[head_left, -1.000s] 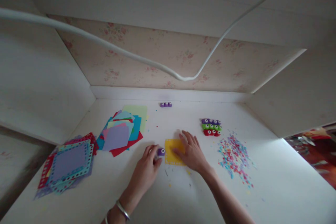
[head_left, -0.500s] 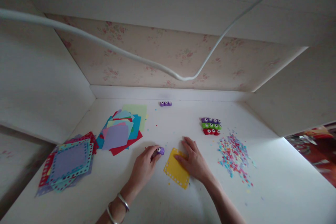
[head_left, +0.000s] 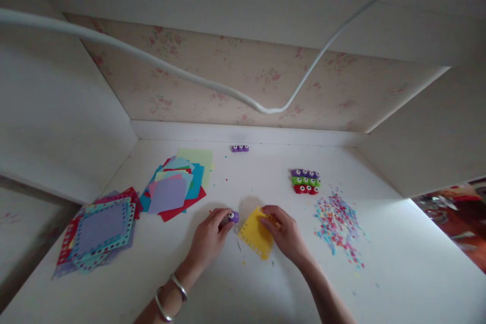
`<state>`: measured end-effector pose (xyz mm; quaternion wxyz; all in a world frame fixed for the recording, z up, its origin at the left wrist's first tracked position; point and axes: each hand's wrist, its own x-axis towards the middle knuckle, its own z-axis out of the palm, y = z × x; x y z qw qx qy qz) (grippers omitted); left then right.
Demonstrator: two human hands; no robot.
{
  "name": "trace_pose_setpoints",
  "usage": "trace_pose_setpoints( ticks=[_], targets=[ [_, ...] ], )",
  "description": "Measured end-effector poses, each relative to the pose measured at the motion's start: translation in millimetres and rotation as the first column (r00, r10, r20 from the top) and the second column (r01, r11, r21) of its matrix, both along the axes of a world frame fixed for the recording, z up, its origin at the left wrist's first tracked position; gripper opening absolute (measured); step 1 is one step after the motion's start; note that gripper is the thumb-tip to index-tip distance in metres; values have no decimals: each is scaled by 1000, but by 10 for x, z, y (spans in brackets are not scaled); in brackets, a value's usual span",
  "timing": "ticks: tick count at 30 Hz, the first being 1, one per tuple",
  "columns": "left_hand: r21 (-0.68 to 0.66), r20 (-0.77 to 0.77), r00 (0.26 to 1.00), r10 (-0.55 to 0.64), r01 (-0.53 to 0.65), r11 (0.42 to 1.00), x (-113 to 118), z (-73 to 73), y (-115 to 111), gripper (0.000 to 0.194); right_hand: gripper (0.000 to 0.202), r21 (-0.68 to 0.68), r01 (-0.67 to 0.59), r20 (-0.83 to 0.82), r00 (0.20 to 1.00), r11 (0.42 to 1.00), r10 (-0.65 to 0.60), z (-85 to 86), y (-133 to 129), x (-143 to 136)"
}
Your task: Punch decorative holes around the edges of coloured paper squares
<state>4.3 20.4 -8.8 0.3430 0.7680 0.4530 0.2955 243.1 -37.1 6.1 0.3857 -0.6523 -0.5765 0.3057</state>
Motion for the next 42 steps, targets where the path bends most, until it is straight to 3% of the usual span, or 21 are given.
trace_pose_setpoints(
  ticks=[5,17,33,42],
  targets=[
    [-21,4,1000,-20,20,1000,-15,-7,0,25,35,-181,-80,-280,960,980,26,-7,111,-15],
    [-1,-1,994,-108,108,994,-29,16,0,29,31,-194,-124,-229,970,973,78,-25,485,-7],
    [54,-25,989,-145,146,988,-39,-43,9,30,28,-237,-200,-280,951,951,130,-31,549,-9],
    [19,-42,989,-144,145,989,-35,-2,11,30,27,-214,-177,-200,971,961,134,-64,573,-61]
  ],
)
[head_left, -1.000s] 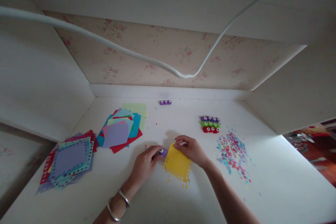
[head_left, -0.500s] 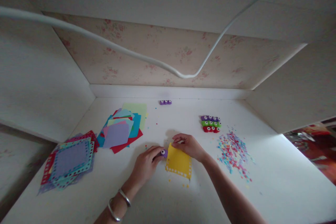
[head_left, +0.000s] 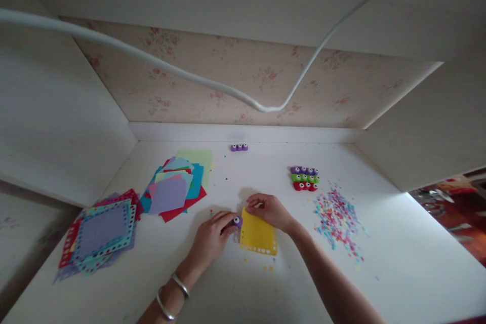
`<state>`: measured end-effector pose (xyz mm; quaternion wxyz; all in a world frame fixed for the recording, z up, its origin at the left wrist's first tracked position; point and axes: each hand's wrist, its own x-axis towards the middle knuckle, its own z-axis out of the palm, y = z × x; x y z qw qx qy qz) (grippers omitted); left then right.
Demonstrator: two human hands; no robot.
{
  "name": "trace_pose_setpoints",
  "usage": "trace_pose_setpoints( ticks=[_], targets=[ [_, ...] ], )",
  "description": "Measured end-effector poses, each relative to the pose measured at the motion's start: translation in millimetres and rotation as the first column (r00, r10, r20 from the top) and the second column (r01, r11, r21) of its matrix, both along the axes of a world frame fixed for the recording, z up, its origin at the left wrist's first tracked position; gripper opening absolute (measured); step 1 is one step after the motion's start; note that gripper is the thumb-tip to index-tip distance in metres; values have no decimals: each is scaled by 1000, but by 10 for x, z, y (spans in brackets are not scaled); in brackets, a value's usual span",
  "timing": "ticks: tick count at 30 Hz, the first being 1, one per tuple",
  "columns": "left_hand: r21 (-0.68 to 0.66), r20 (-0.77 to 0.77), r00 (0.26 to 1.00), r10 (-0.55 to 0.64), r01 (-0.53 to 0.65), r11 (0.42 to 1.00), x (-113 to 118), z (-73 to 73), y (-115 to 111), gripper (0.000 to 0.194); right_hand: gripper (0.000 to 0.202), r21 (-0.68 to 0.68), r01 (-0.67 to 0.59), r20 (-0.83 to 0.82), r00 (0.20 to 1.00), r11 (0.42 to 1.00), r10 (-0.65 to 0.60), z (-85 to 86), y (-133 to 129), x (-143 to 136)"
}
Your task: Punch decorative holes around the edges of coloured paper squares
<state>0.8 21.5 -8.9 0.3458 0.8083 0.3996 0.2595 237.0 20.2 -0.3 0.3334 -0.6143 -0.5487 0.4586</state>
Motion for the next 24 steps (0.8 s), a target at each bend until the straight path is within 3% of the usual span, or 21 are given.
trace_pose_setpoints(
  ticks=[9,12,16,21,24],
  targets=[
    [-22,-33,999,-18,17,1000,24,70,-12,25,22,105,-61,110,993,993,49,36,-52,-42],
    [-35,-35,999,-37,35,999,-1,86,-5,29,25,248,-55,230,973,967,-4,145,-132,-34],
    [-39,-21,997,-70,69,997,-47,95,14,34,25,442,-142,463,882,886,-90,230,-399,24],
    [-24,-29,997,-75,74,997,-33,87,15,32,32,371,-282,586,810,885,13,84,-757,28],
    [-17,-37,996,-78,77,997,-21,80,7,30,32,338,-286,623,782,897,14,-1,-813,-13]
  ],
)
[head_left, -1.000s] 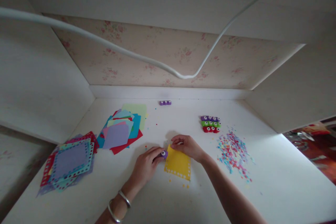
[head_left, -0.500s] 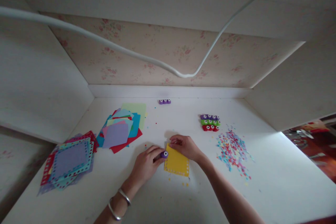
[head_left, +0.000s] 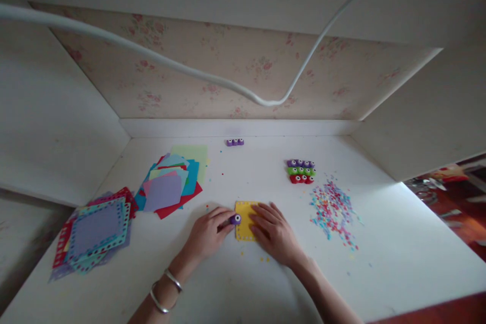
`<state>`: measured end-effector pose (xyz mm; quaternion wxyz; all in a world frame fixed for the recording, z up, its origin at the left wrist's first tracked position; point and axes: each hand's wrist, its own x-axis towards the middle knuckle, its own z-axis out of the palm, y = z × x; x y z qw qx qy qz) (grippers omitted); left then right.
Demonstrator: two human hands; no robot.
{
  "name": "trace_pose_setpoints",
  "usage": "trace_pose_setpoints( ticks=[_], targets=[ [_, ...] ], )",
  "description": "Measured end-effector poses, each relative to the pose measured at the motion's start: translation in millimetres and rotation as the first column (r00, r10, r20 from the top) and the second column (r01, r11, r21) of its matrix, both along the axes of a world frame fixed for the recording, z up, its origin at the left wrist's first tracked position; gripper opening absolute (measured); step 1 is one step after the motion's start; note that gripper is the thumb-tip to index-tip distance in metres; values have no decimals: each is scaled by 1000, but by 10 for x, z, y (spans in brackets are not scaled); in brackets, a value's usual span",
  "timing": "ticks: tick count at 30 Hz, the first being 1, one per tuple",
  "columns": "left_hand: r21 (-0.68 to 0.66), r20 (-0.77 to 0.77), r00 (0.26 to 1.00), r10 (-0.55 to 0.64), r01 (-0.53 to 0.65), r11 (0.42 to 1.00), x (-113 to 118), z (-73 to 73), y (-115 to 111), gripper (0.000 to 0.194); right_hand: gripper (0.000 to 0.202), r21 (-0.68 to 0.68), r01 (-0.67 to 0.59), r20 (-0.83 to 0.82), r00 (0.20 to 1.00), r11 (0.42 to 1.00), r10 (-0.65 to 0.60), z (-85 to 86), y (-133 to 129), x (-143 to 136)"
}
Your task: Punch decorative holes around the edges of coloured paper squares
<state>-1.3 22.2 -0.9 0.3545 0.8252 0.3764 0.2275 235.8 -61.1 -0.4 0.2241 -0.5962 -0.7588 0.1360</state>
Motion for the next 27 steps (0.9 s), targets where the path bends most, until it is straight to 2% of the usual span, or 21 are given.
trace_pose_setpoints(
  ticks=[27],
  targets=[
    [-5,-34,999,-15,15,1000,-7,-2,1,28,28,40,6,84,996,999,-9,-23,23,-38]
  ],
)
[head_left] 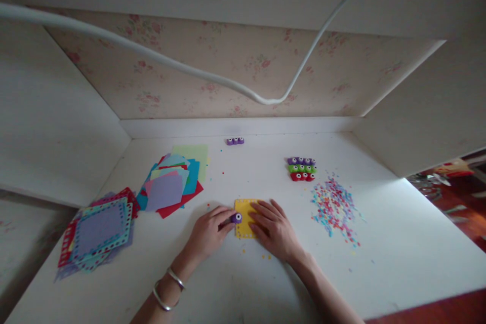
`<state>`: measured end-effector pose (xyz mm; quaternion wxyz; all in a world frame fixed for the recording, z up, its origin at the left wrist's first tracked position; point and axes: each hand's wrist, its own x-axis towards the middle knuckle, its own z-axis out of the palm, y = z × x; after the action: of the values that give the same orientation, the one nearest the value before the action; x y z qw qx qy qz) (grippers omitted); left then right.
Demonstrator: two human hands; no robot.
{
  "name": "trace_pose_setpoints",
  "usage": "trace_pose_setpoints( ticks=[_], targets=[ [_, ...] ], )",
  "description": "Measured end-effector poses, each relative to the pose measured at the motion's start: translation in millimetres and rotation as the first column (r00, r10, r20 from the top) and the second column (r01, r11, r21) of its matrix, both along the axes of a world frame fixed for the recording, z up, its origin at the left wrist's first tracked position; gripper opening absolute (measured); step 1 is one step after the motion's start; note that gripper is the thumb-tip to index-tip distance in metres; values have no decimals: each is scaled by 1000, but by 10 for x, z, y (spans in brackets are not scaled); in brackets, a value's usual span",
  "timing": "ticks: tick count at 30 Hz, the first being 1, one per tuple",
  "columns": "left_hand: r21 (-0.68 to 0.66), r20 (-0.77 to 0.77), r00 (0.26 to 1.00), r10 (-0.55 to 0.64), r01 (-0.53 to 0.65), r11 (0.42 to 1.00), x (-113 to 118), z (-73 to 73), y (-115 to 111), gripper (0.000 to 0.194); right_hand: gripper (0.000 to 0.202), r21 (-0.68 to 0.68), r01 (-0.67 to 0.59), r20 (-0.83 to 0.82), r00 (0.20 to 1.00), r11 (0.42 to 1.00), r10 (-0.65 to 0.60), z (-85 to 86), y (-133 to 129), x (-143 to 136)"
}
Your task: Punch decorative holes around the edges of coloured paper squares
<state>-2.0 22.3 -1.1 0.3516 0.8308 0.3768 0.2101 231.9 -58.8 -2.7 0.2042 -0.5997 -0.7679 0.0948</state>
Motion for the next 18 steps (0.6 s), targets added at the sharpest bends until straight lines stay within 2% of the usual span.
trace_pose_setpoints(
  ticks=[7,12,18],
  targets=[
    [-48,-9,1000,2,-3,999,-6,24,-12,30,28,6,6,-2,1000,1000,-6,-10,1,5],
    [-126,12,1000,22,-20,992,1,165,12,33,28,4,3,-6,1000,1000,-3,-7,-2,2],
    [-87,-14,997,70,-71,994,116,302,54,32,29,20,13,-23,1000,1000,-12,-7,-7,-4]
  ],
)
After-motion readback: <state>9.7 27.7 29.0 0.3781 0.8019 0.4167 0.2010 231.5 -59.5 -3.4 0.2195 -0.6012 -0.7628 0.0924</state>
